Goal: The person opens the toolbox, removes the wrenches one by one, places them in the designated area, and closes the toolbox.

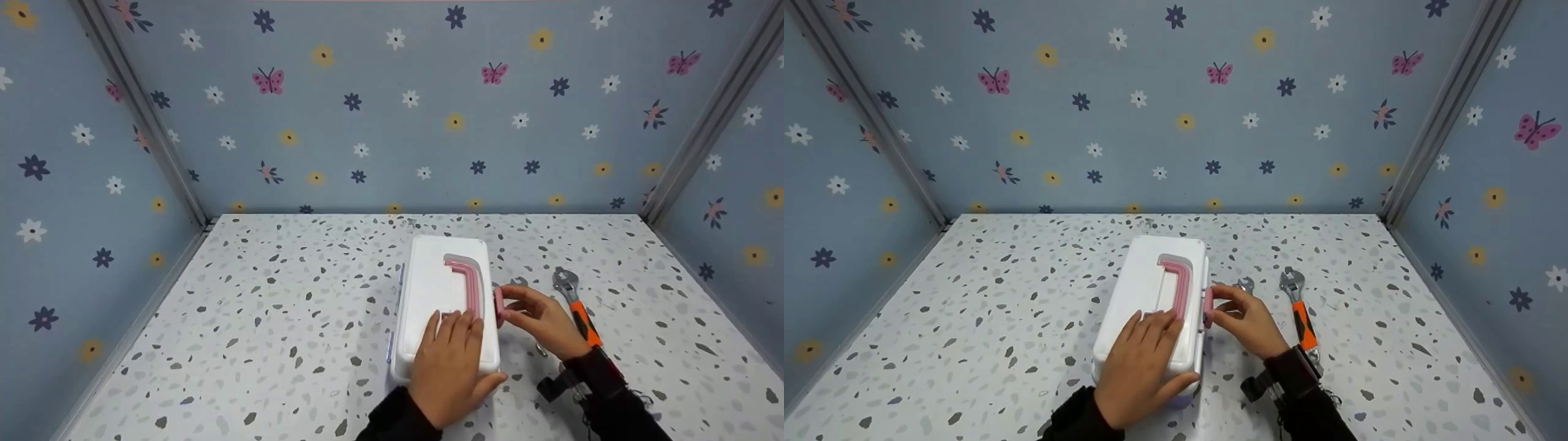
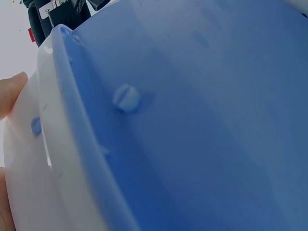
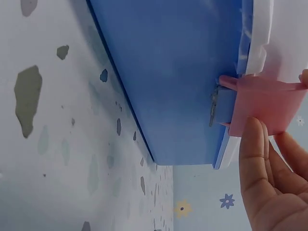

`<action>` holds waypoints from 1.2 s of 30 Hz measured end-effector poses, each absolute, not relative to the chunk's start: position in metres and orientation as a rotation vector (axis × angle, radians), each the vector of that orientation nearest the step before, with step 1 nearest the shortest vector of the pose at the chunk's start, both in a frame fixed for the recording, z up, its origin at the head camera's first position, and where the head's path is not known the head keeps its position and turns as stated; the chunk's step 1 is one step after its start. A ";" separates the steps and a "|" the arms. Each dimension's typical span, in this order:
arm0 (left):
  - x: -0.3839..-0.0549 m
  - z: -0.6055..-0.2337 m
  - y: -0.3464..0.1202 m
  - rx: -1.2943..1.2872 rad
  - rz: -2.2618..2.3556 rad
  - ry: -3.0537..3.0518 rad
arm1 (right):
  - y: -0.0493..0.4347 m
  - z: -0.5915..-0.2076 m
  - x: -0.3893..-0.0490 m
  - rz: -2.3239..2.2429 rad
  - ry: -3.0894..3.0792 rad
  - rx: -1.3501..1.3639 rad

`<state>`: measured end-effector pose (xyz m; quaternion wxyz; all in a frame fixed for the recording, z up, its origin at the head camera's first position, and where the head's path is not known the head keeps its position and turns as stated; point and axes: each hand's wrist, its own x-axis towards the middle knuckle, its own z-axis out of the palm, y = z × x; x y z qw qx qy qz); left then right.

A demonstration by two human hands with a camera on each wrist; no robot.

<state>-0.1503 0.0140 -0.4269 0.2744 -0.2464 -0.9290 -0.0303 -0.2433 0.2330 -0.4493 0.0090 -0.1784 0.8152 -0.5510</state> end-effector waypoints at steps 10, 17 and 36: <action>-0.151 -0.427 0.014 -0.653 -0.082 -2.519 | 0.230 -0.445 -0.245 -1.611 2.628 -0.579; -0.151 -0.430 0.014 -0.653 -0.072 -2.463 | 0.228 -0.448 -0.247 -1.507 2.662 -0.583; -0.151 -0.430 0.015 -0.655 -0.072 -2.473 | 0.222 -0.456 -0.251 -1.713 2.441 -0.507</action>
